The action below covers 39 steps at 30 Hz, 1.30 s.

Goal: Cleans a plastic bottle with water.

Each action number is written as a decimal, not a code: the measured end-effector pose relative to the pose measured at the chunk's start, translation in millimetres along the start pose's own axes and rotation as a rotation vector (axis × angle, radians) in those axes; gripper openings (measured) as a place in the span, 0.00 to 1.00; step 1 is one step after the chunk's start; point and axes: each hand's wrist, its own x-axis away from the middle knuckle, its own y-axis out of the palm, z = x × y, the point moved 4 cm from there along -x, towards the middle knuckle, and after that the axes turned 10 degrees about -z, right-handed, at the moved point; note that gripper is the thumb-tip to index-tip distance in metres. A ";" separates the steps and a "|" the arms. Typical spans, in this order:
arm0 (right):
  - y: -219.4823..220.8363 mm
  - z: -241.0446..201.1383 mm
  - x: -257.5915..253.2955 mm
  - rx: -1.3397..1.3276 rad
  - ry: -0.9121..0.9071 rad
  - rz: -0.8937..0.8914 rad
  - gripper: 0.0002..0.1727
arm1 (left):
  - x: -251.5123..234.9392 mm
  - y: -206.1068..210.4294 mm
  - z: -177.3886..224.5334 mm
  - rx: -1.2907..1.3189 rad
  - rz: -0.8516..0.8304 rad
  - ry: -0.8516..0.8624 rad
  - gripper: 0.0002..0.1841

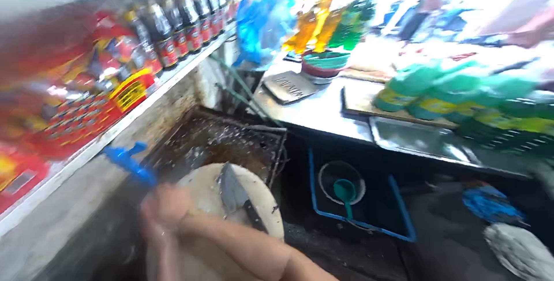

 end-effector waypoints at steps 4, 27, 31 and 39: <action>-20.9 11.2 -7.5 -0.122 -0.035 -0.073 0.34 | -7.1 9.8 11.9 -0.125 0.004 0.046 0.32; -43.1 -30.8 11.3 0.114 0.018 -0.114 0.24 | 12.2 -25.1 1.2 -0.267 -0.508 0.032 0.61; -38.9 -8.3 -21.3 -0.191 -0.034 -0.129 0.24 | -11.9 -11.9 5.2 -0.263 -0.355 0.023 0.38; -13.7 74.1 5.7 -0.769 -0.248 0.046 0.45 | -62.3 26.9 9.2 -0.696 -0.317 -0.268 0.24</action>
